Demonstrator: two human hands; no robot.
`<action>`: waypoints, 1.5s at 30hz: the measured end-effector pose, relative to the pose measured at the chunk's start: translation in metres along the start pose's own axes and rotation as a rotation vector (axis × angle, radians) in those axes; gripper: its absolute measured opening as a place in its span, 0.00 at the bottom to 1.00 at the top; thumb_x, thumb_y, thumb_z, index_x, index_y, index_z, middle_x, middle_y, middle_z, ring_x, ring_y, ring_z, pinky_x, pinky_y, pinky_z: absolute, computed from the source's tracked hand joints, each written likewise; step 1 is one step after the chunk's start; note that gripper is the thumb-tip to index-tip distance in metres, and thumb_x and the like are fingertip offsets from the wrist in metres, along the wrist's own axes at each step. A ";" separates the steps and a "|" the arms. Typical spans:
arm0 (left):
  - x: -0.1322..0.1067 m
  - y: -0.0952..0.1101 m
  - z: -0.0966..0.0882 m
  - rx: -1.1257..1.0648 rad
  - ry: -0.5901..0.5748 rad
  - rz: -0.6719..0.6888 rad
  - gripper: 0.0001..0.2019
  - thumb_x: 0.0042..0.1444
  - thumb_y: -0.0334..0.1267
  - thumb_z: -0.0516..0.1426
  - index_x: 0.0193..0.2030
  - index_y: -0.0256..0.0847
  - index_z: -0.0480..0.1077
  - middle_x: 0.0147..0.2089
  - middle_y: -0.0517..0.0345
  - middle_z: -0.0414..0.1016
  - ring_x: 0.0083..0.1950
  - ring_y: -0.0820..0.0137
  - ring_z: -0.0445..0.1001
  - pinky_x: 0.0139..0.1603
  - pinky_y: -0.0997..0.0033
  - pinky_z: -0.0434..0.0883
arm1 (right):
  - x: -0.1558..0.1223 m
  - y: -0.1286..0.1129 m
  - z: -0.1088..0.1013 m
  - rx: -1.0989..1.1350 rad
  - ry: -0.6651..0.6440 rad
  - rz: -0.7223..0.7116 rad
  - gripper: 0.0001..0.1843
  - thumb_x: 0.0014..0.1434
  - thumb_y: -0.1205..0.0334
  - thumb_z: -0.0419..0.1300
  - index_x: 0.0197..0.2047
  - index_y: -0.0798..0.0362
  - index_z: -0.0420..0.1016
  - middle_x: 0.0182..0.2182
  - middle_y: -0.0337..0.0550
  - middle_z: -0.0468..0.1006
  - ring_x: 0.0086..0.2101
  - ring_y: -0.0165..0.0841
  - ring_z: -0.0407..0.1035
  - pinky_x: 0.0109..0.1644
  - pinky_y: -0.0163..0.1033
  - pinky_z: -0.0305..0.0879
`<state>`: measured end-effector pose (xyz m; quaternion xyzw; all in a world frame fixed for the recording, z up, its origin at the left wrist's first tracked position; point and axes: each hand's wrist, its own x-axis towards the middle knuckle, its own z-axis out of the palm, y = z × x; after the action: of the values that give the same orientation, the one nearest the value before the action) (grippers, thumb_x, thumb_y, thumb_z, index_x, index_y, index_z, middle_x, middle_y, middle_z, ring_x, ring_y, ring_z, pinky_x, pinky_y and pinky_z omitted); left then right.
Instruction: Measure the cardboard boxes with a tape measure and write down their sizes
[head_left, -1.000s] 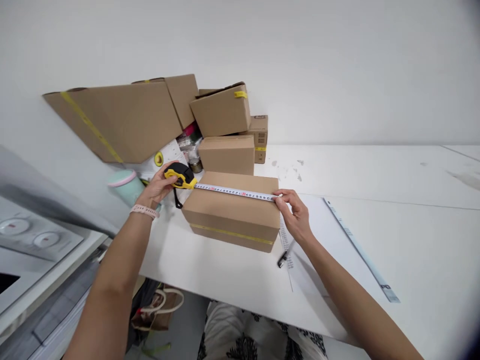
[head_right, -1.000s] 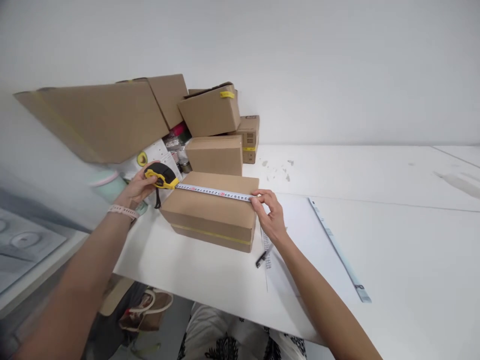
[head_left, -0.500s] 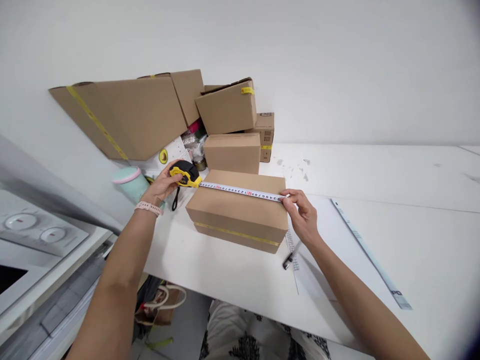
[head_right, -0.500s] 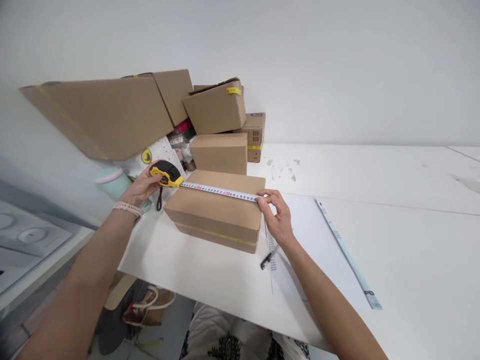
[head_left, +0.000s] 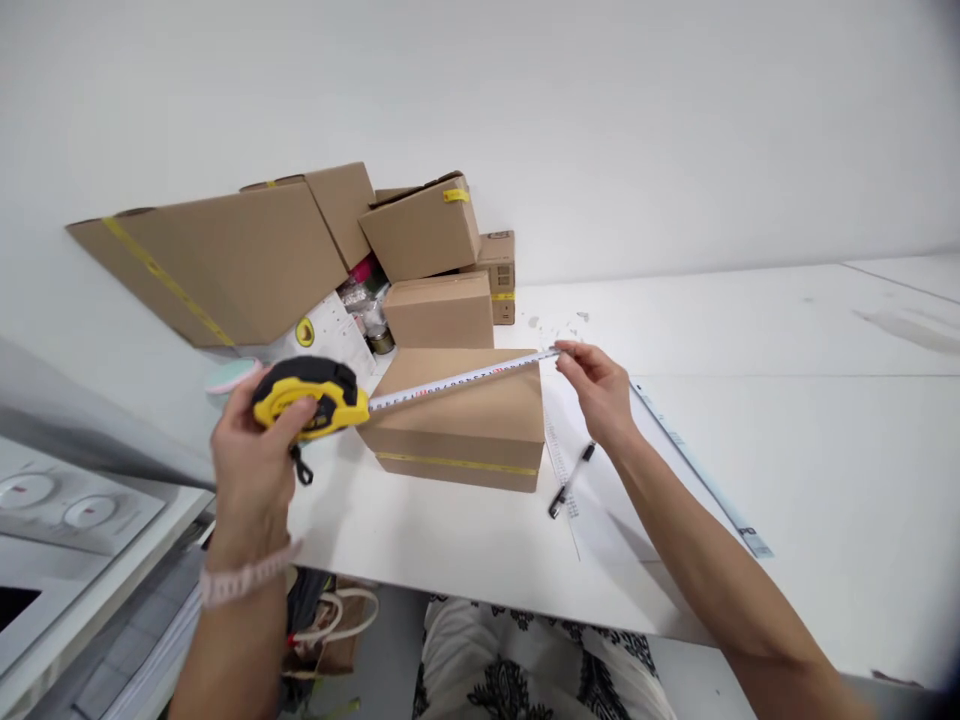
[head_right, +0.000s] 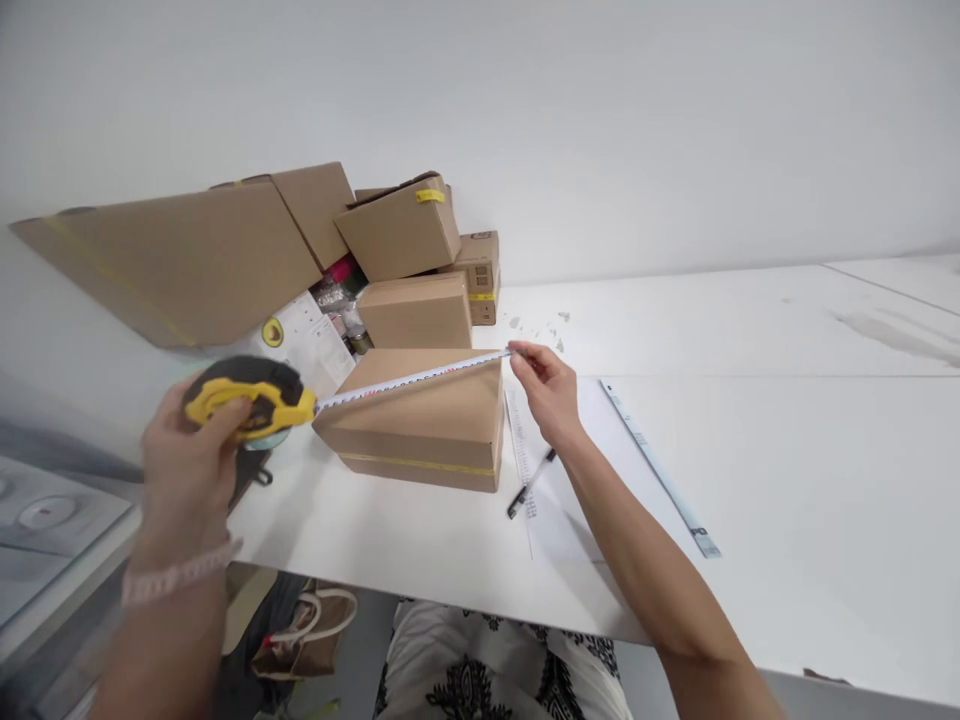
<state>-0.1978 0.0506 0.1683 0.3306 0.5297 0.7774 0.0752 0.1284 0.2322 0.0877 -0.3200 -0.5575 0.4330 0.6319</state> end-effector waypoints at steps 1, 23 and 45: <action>-0.029 0.008 -0.003 0.048 0.094 0.018 0.29 0.39 0.33 0.73 0.52 0.34 0.75 0.42 0.59 0.79 0.40 0.72 0.77 0.47 0.70 0.77 | 0.006 -0.005 0.002 0.020 -0.005 -0.011 0.20 0.58 0.46 0.69 0.49 0.47 0.83 0.46 0.46 0.84 0.47 0.39 0.76 0.58 0.50 0.70; -0.256 0.019 0.075 0.187 0.087 0.388 0.25 0.47 0.26 0.70 0.51 0.42 0.70 0.50 0.56 0.73 0.48 0.68 0.75 0.47 0.71 0.76 | 0.074 0.037 0.049 0.084 -0.276 0.320 0.10 0.67 0.59 0.61 0.46 0.52 0.81 0.51 0.51 0.84 0.49 0.38 0.78 0.62 0.50 0.70; -0.298 0.027 0.081 0.300 -0.142 0.171 0.29 0.52 0.43 0.68 0.60 0.50 0.67 0.56 0.43 0.67 0.55 0.54 0.73 0.49 0.56 0.78 | 0.077 0.046 0.052 0.077 -0.344 0.505 0.12 0.48 0.55 0.76 0.29 0.52 0.80 0.24 0.38 0.79 0.25 0.29 0.69 0.34 0.37 0.69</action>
<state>0.0864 -0.0373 0.0806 0.4359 0.6031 0.6680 -0.0042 0.0689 0.3172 0.0884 -0.3464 -0.5422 0.6449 0.4124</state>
